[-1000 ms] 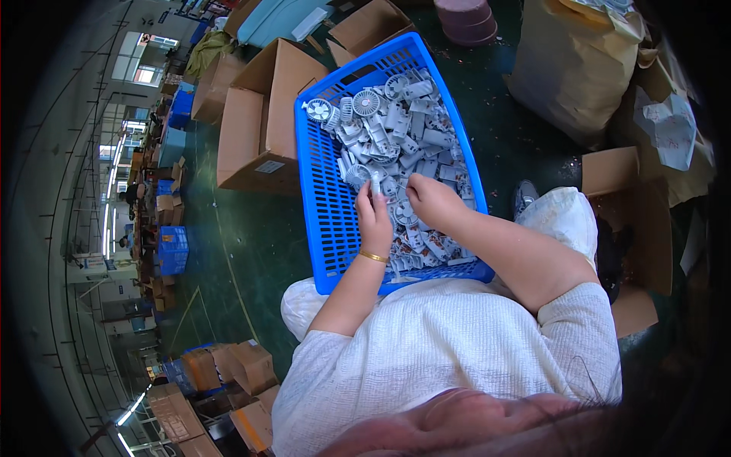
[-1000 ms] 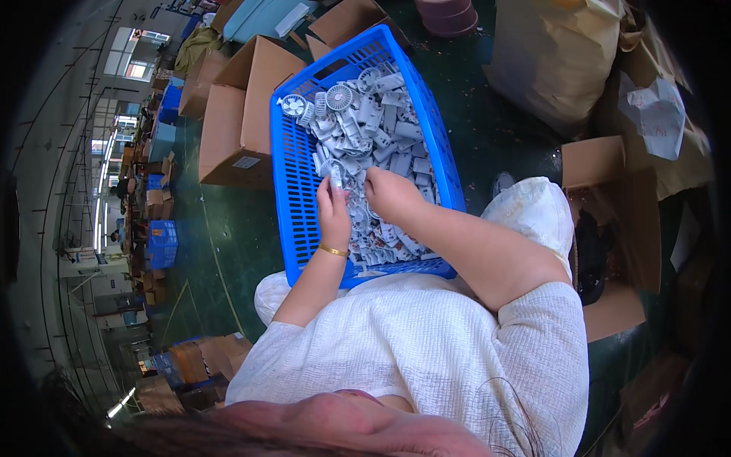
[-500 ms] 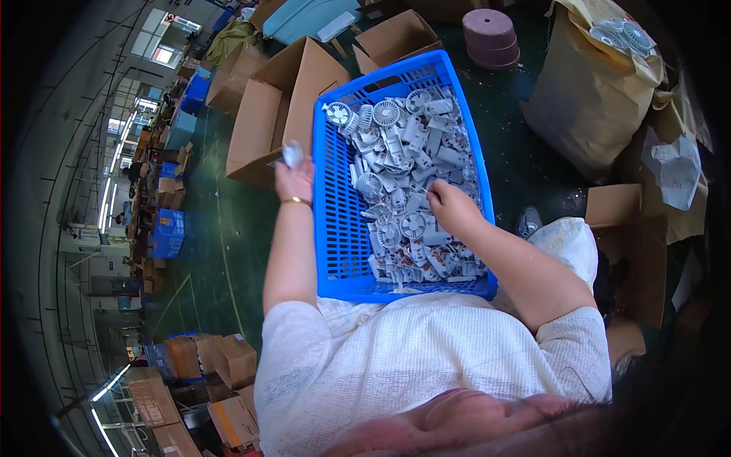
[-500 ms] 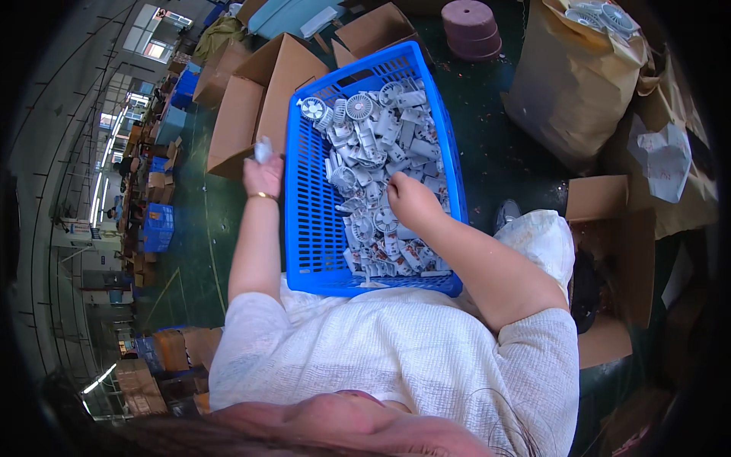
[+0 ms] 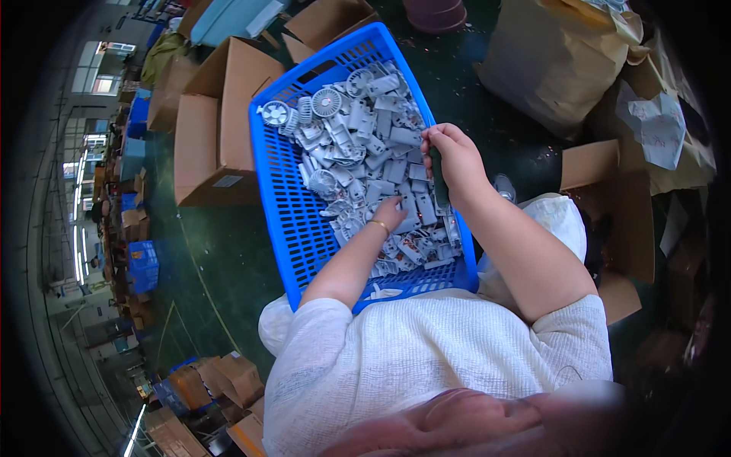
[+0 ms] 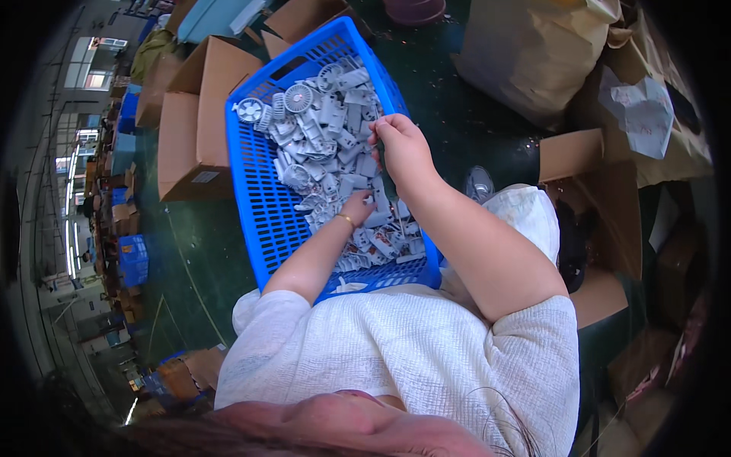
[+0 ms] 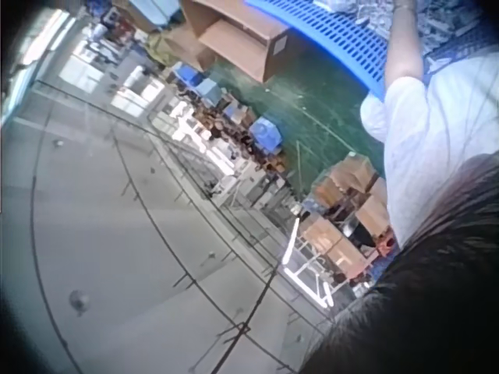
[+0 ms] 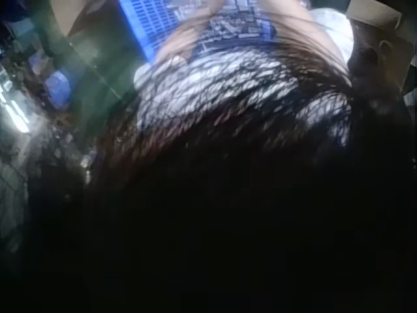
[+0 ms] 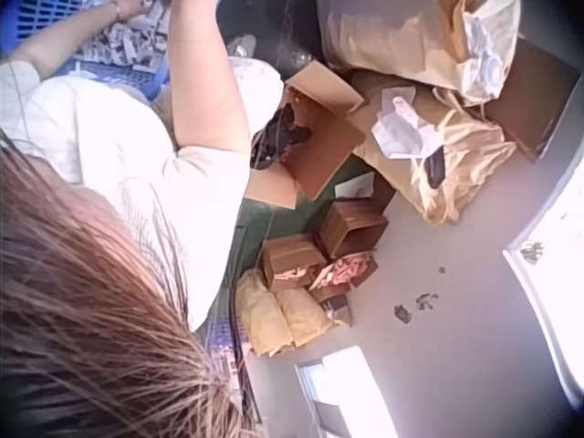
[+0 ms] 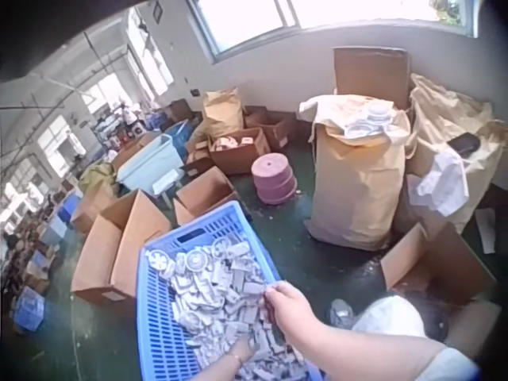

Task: The person takes plastic casing parts and small components from a blue basket, fits them together by hand and with a hand tool, and tosses the assembled pieces into a cardboard box.

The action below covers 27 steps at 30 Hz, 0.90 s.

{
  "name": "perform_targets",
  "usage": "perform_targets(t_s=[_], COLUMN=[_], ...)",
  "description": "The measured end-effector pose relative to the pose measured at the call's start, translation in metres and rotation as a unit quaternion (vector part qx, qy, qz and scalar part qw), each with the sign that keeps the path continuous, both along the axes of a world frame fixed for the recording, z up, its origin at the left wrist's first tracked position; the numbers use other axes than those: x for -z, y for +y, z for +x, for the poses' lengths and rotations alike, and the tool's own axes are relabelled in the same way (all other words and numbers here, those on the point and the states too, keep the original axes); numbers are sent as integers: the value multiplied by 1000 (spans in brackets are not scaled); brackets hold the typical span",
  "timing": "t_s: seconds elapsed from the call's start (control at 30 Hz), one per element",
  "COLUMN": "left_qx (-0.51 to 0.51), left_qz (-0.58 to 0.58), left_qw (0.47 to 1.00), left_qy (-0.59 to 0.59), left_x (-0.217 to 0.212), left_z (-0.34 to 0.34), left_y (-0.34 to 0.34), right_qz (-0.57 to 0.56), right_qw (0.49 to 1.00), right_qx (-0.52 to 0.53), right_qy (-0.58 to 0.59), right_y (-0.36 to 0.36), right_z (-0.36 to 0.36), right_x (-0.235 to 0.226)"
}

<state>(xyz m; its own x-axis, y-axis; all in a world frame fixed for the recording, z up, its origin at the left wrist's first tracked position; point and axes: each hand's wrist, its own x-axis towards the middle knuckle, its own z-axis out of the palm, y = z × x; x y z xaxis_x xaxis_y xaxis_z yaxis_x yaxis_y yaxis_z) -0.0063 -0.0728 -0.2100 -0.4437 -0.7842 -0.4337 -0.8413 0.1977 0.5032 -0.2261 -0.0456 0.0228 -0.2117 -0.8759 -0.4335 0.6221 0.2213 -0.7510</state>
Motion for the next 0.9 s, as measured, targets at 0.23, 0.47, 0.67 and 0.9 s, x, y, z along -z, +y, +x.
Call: perform_targets(t_s=[0.23,0.47,0.67,0.9], left_qx=[75,207,66,-12], left_qz=[-96,0,199,7], left_qw=[991,954,976,999], left_qy=[-56,-215,-55,-46], left_x=[23,-48,75,-28], left_z=[-51,-90,-26,-45], left_y=[16,8,3,23], right_qz=[56,90,65,77], right_qw=[996,989,987,993], right_qx=[-25,-57,-102,-70], right_qy=[-60,-104,-105,-63], right_y=[3,6,0,-1], right_z=[9,17,46,33], right_x=[7,0,-5,20])
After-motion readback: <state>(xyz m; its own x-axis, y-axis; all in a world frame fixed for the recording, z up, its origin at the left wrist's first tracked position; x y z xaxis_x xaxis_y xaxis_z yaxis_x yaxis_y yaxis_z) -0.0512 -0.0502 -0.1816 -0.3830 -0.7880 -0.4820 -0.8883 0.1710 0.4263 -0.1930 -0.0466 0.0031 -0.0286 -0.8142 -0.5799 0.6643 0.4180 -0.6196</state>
